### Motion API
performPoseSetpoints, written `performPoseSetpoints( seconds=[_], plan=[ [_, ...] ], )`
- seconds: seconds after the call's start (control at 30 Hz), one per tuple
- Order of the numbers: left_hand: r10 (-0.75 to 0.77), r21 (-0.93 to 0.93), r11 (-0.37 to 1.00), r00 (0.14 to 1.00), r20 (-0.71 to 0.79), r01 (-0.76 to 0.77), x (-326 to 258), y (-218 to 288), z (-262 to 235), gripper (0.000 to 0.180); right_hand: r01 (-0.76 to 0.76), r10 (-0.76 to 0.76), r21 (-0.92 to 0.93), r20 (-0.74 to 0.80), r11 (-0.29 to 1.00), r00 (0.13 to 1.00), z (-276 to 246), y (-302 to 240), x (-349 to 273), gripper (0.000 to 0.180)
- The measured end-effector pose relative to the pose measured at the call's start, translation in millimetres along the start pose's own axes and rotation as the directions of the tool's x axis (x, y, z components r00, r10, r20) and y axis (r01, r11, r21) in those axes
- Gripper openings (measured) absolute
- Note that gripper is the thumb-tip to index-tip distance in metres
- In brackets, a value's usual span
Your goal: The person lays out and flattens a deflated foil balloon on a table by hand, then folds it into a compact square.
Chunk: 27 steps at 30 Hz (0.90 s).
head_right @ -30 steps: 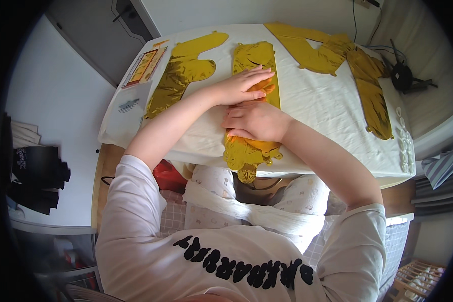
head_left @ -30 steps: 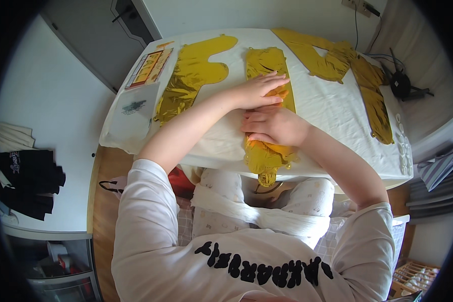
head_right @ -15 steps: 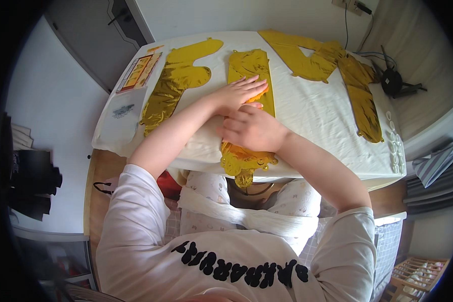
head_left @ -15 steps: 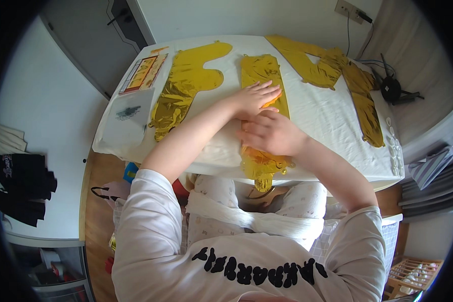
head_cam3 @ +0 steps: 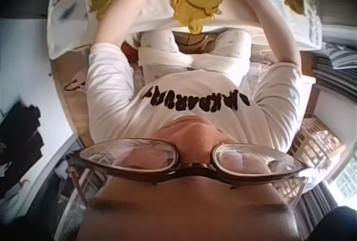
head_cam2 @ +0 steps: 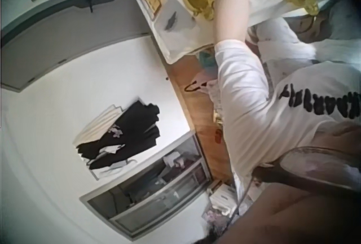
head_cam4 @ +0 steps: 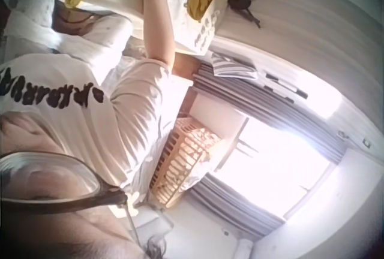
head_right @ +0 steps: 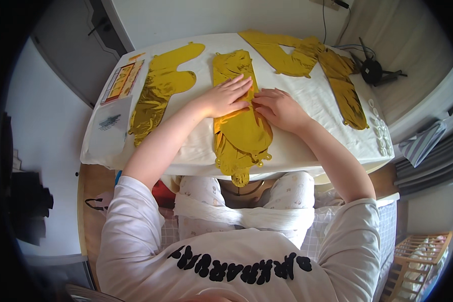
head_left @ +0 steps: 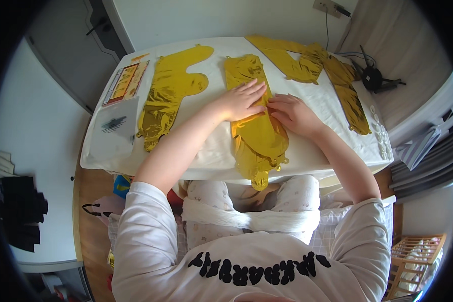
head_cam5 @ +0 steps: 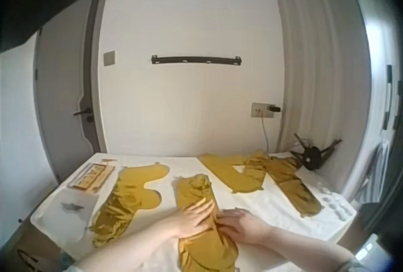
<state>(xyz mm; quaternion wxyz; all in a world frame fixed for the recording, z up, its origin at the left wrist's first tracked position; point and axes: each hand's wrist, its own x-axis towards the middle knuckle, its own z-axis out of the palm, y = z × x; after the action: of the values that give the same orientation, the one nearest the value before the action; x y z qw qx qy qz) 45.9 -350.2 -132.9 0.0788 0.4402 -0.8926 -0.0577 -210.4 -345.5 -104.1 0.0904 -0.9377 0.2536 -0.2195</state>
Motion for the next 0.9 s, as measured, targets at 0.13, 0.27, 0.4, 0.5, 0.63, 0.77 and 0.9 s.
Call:
performPoseSetpoints(
  seconds=[0.13, 0.27, 0.4, 0.5, 0.63, 0.77, 0.9],
  plan=[
    [-0.025, 0.01, 1.0, 1.0, -0.005, 0.025, 2, 1, 0, 0.086, -0.012, 0.012, 0.008, 0.014, 1.0, 1.0, -1, 1, 0, 0.028],
    [-0.022, 0.023, 1.0, 1.0, 0.022, 0.021, 4, 1, 1, 0.094, -0.027, 0.029, 0.038, -0.046, 0.999, 0.999, -5, -6, -6, 0.025],
    [-0.007, -0.015, 1.0, 1.0, 0.005, 0.007, -1, -2, 1, 0.109, -0.472, 0.476, 0.062, -0.067, 0.879, 0.877, -3, -32, -29, 0.028],
    [-0.02, 0.029, 0.999, 1.0, 0.012, 0.02, -4, 3, -1, 0.106, -0.539, 0.54, 0.037, -0.094, 0.841, 0.836, 5, -53, -37, 0.033],
    [-0.015, 0.023, 1.0, 1.0, 0.016, 0.014, -1, 6, 0, 0.107, -0.614, 0.618, 0.082, -0.026, 0.785, 0.786, 2, -55, -27, 0.036],
    [-0.003, 0.004, 1.0, 0.999, -0.046, 0.003, -1, -2, 6, 0.116, -0.702, 0.683, 0.031, 0.207, 0.711, 0.701, -10, -55, -7, 0.046],
    [-0.01, 0.025, 1.0, 0.999, -0.051, 0.011, 0, 1, 4, 0.117, -0.738, 0.724, -0.112, 0.339, 0.666, 0.601, -20, -61, 2, 0.044]
  ],
)
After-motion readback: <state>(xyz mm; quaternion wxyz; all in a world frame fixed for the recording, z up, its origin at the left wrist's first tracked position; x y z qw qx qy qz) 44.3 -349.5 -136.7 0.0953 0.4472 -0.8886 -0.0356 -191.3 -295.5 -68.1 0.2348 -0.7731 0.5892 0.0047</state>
